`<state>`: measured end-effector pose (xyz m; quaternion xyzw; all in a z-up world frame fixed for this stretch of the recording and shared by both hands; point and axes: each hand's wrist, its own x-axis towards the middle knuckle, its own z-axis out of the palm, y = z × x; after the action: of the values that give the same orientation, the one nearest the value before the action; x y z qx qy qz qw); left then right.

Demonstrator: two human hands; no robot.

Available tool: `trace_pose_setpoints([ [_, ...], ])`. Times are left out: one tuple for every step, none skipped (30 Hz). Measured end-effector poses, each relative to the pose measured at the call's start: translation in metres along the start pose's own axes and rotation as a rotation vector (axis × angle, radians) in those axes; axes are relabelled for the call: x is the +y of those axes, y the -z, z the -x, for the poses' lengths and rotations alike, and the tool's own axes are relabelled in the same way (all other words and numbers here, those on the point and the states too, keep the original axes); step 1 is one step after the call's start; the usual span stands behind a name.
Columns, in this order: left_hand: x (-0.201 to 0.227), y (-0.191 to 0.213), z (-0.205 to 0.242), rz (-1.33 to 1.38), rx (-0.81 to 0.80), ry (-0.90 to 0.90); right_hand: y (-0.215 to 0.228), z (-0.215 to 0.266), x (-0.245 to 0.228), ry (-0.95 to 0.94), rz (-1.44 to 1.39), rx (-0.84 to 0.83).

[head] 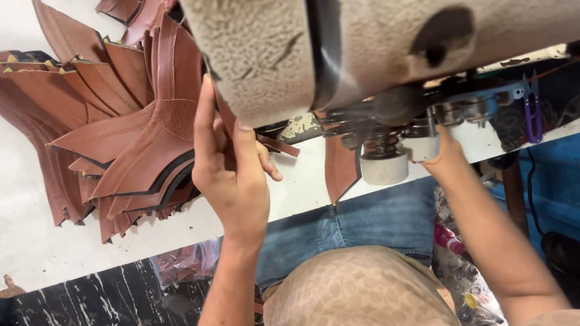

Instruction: Stitching together brown leather components for shoes using an industrial sewing machine.

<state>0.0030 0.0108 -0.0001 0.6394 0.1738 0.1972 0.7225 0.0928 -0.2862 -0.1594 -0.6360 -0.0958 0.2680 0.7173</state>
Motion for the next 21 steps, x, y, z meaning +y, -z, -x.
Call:
trace_pose_setpoints([
  [-0.002, 0.002, 0.004, -0.003, 0.004, -0.002, -0.012, 0.002, -0.021, 0.000, -0.002, -0.005],
  [-0.003, 0.004, 0.008, -0.129, 0.042, 0.014, -0.024, 0.003, -0.043, 0.129, 0.280, 0.017],
  [-0.004, 0.007, 0.012, -0.255, 0.081, 0.030, -0.036, 0.004, -0.064, 0.259, 0.558, 0.039],
  [-0.001, 0.003, 0.021, -0.259, 0.087, 0.027, -0.058, 0.004, -0.080, 0.262, 0.554, 0.034],
  [0.002, 0.000, 0.031, -0.484, 0.070, -0.124, -0.081, 0.006, -0.095, 0.428, 0.805, 0.097],
  [0.004, -0.003, 0.041, -0.703, 0.045, -0.274, -0.105, 0.007, -0.110, 0.595, 1.055, 0.162],
  [0.009, -0.009, 0.043, -0.709, 0.049, -0.273, -0.118, 0.006, -0.112, 0.597, 1.049, 0.157],
  [0.014, -0.015, 0.046, -0.564, 0.032, -0.274, -0.132, 0.006, -0.113, 0.581, 0.995, 0.133],
  [0.019, -0.021, 0.049, -0.417, 0.016, -0.274, -0.145, 0.005, -0.115, 0.564, 0.943, 0.108],
  [0.017, -0.018, 0.049, -0.421, 0.021, -0.272, -0.147, 0.004, -0.103, 0.564, 0.939, 0.102],
  [0.015, -0.015, 0.050, -0.305, 0.078, -0.175, -0.149, 0.002, -0.092, 0.405, 0.682, 0.084],
  [0.013, -0.013, 0.050, -0.188, 0.134, -0.079, -0.150, 0.001, -0.081, 0.247, 0.427, 0.066],
  [0.018, -0.011, 0.045, -0.187, 0.137, -0.081, -0.156, -0.005, -0.093, 0.249, 0.428, 0.063],
  [0.023, -0.009, 0.040, -0.298, 0.122, 0.003, -0.161, -0.012, -0.105, 0.147, 0.363, 0.074],
  [0.028, -0.007, 0.034, -0.410, 0.100, 0.088, -0.167, -0.018, -0.116, 0.043, 0.296, 0.088],
  [0.028, -0.006, 0.033, -0.411, 0.101, 0.086, -0.167, -0.023, -0.127, 0.044, 0.295, 0.088],
  [0.027, -0.006, 0.032, -0.422, 0.091, 0.007, -0.166, -0.027, -0.137, 0.174, 0.866, 0.040],
  [0.026, -0.006, 0.032, -0.432, 0.079, -0.072, -0.165, -0.030, -0.147, 0.305, 1.436, -0.016],
  [0.026, -0.006, 0.029, -0.432, 0.077, -0.069, -0.160, -0.029, -0.143, 0.301, 1.437, -0.016],
  [0.026, -0.006, 0.027, -0.430, 0.088, -0.028, -0.156, -0.028, -0.140, 0.475, 1.977, -0.051],
  [0.026, -0.007, 0.023, -0.426, 0.100, 0.012, -0.151, -0.028, -0.138, 0.659, 2.515, -0.093],
])
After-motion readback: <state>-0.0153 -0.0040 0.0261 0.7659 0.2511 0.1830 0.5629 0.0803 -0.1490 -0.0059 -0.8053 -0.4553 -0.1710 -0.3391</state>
